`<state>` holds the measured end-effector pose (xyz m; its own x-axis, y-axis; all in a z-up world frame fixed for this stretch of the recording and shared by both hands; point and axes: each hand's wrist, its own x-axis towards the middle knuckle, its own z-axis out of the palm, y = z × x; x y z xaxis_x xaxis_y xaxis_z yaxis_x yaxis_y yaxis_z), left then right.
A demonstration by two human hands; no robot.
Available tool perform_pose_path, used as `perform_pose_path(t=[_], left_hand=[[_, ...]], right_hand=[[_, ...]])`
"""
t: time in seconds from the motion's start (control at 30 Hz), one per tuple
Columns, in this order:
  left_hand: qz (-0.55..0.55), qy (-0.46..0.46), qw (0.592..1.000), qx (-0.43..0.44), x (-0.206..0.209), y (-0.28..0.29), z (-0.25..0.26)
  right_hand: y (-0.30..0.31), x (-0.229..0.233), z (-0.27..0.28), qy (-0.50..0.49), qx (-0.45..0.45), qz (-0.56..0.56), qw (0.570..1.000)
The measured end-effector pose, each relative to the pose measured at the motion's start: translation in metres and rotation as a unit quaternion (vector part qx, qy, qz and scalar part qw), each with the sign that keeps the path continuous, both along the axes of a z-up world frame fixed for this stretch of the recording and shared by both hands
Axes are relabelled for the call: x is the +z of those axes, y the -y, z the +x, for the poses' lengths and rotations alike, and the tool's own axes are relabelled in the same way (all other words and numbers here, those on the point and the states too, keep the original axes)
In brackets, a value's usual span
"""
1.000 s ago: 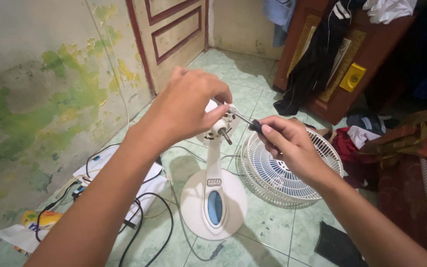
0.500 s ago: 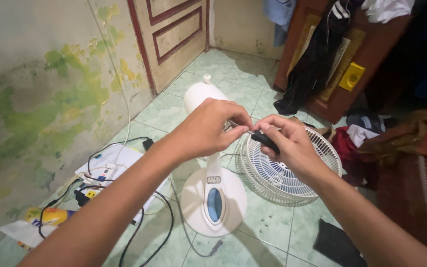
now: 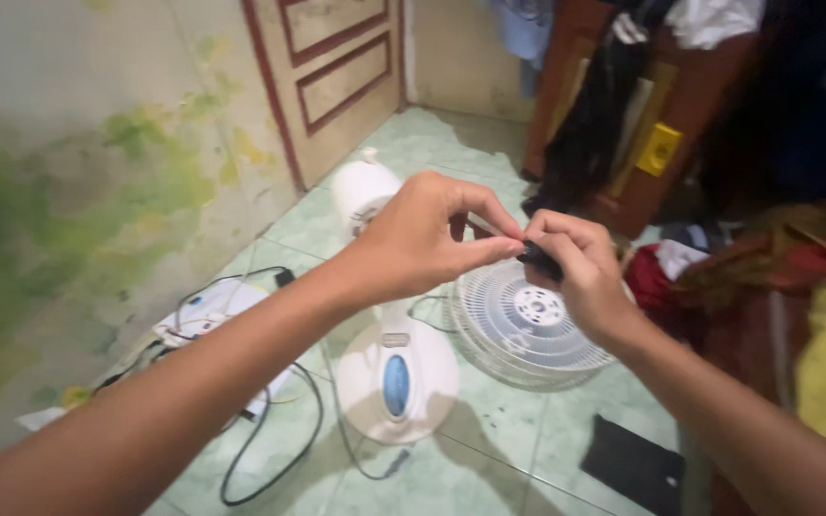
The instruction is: The person uses a screwdriver to remove screws from the rear housing of a standing fan. They then detach the rear grille and separate the motor housing from the fan stand, leaving the components disassembled on the floor.
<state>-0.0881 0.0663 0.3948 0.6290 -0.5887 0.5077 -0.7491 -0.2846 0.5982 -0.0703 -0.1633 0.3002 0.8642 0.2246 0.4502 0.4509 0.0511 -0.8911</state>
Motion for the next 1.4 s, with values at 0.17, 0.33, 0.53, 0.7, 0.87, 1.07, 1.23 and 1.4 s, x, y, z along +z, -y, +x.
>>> perform_pose_path(t=[0.17,0.33,0.53,0.7,0.87,1.07,1.23,1.4], left_hand=[[-0.016,0.059,0.996,-0.071,0.006,0.031,-0.023],[-0.045,0.002,0.998,-0.044,0.0,0.046,-0.058],[-0.062,-0.009,0.997,-0.038,0.013,0.028,-0.103],[-0.05,0.051,0.997,-0.01,0.032,0.001,-0.13],[-0.039,-0.002,0.999,0.028,0.046,-0.033,-0.144],[-0.024,-0.095,0.995,0.035,0.047,-0.066,-0.136],[-0.078,-0.114,0.986,0.092,0.021,-0.079,-0.075],[-0.054,0.128,0.975,0.172,-0.032,-0.094,0.051]], right_hand=[[0.02,0.001,-0.038,0.01,-0.048,0.018,0.999],[0.035,0.019,-0.091,0.075,-0.093,-0.052,0.991],[0.006,0.051,-0.133,0.125,-0.109,-0.094,0.982],[-0.014,0.067,-0.165,0.16,-0.113,-0.149,0.969],[-0.032,0.09,-0.186,0.229,-0.144,-0.252,0.929],[-0.067,0.109,-0.195,0.237,-0.12,-0.286,0.921],[-0.086,0.109,-0.153,0.231,-0.199,-0.365,0.88],[-0.096,0.073,-0.046,0.246,-0.287,-0.358,0.854]])
